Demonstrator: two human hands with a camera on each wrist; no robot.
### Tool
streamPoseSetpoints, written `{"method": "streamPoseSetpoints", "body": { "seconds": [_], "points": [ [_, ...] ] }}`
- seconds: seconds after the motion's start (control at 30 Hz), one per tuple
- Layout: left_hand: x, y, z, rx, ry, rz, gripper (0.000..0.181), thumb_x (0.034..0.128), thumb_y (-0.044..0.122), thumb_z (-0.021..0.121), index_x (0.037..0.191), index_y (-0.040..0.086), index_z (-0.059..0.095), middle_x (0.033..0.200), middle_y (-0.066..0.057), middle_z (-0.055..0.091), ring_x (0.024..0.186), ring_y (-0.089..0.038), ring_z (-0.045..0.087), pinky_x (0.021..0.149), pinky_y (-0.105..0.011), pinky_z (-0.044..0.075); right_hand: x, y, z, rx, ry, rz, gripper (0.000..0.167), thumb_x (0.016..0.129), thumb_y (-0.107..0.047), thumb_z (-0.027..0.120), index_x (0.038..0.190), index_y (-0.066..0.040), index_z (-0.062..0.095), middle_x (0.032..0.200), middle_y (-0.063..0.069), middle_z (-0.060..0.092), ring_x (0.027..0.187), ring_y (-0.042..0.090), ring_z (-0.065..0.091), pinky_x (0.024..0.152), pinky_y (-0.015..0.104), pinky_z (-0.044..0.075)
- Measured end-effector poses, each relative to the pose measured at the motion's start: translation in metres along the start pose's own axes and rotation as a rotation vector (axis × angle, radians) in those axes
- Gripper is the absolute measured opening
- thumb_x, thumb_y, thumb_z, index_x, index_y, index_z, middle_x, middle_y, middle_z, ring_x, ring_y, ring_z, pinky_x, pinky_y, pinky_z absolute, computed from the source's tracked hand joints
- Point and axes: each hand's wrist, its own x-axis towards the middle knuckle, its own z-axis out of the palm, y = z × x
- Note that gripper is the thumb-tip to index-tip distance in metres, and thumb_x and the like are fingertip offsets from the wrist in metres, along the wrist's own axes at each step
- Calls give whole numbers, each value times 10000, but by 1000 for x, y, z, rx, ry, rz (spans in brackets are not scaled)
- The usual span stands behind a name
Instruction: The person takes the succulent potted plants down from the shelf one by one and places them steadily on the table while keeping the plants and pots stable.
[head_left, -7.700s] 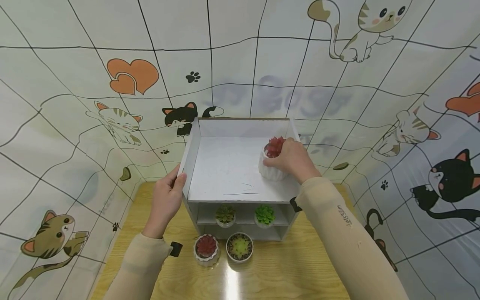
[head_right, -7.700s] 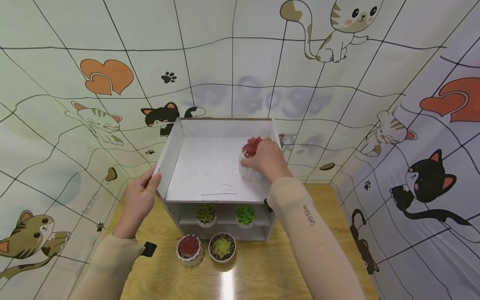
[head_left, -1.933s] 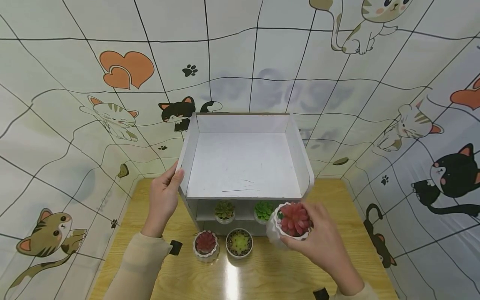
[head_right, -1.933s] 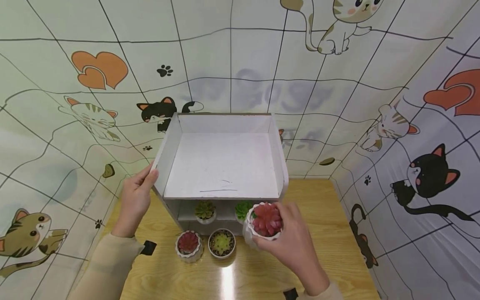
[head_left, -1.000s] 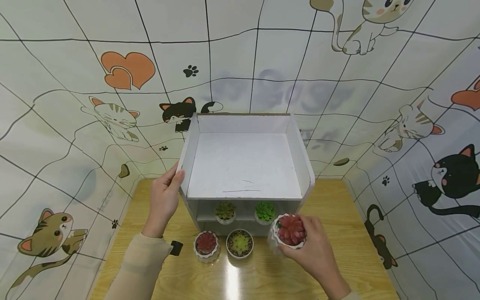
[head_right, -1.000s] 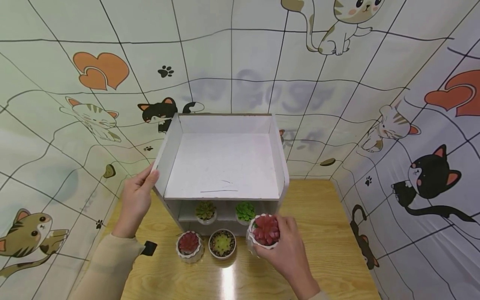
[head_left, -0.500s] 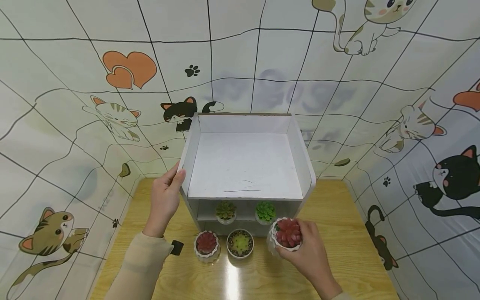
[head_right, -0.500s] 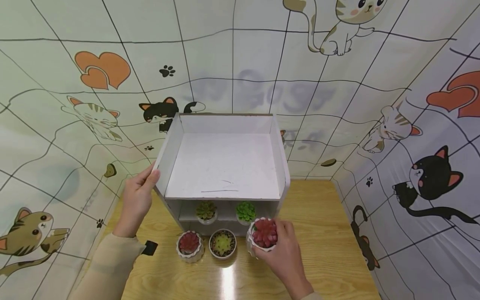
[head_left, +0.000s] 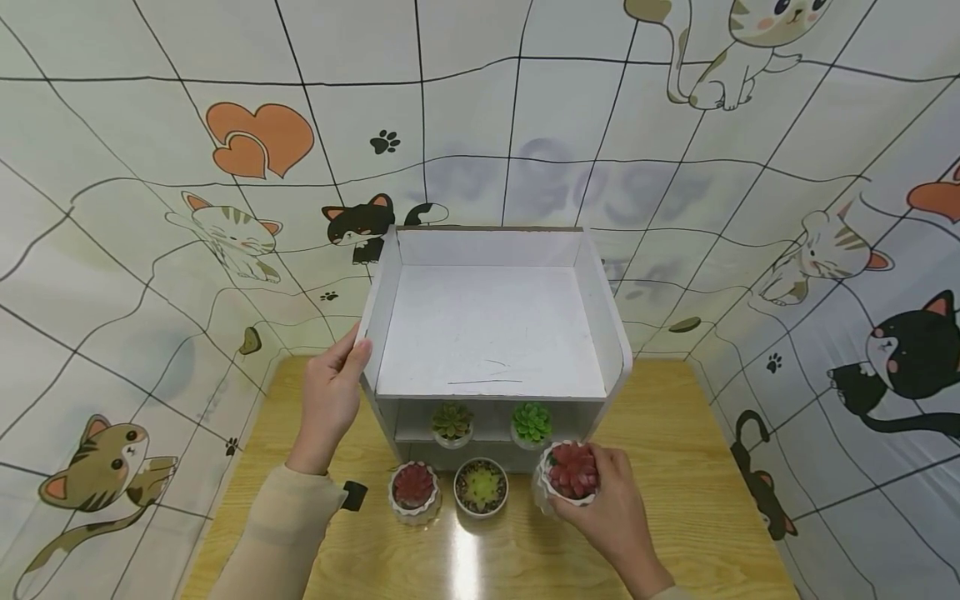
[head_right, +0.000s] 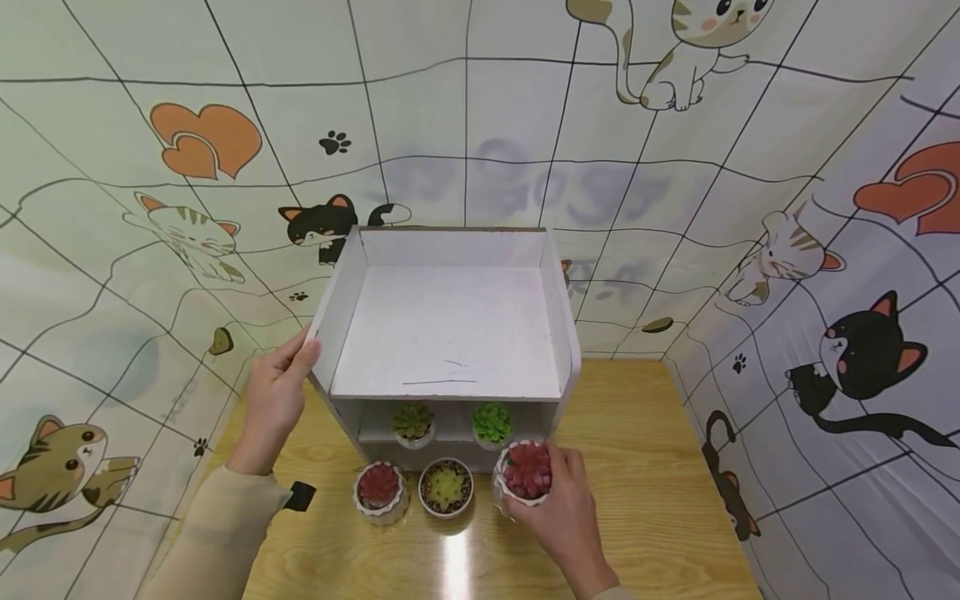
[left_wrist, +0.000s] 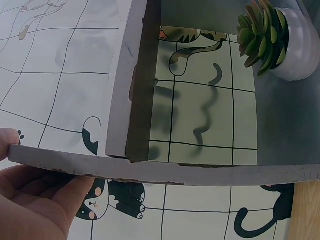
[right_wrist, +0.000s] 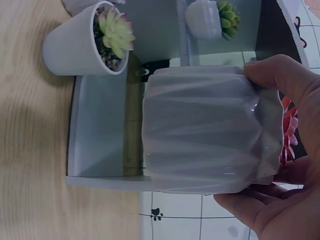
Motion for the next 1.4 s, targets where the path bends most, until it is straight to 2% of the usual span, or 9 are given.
{"method": "streamPoseSetpoints", "body": {
  "seconds": [0.27,0.67,1.2,1.4],
  "points": [
    [0,-1,1,9,4,12,427,1098,245,526,1479,53,550,1422,-166,597,1288,-301,593,1034,-530,509,-4,8,12,4,4,19,814,593,-254,968,1271,43,629,1113,163,585,980,324,641,848,542,575],
    [2,-3,2,15,11,23,419,1097,245,527,1470,57,562,1404,-153,613,1277,-282,602,1017,-525,517,-10,16,24,5,-37,105,851,635,-275,956,1329,53,590,1174,180,557,1040,357,637,895,559,562],
    [1,-2,1,-13,12,24,419,1097,229,525,1471,45,555,1417,-160,601,1283,-286,595,1027,-519,509,-16,33,47,-1,12,89,827,615,-257,956,1284,81,605,1154,204,567,1005,384,654,863,567,574],
    [1,-3,1,-4,13,25,417,1099,234,517,1474,55,556,1419,-158,601,1291,-292,593,1027,-520,508,-17,38,55,-7,0,128,841,626,-264,951,1306,73,589,1176,211,548,1026,414,651,870,591,569]
  ]
}}
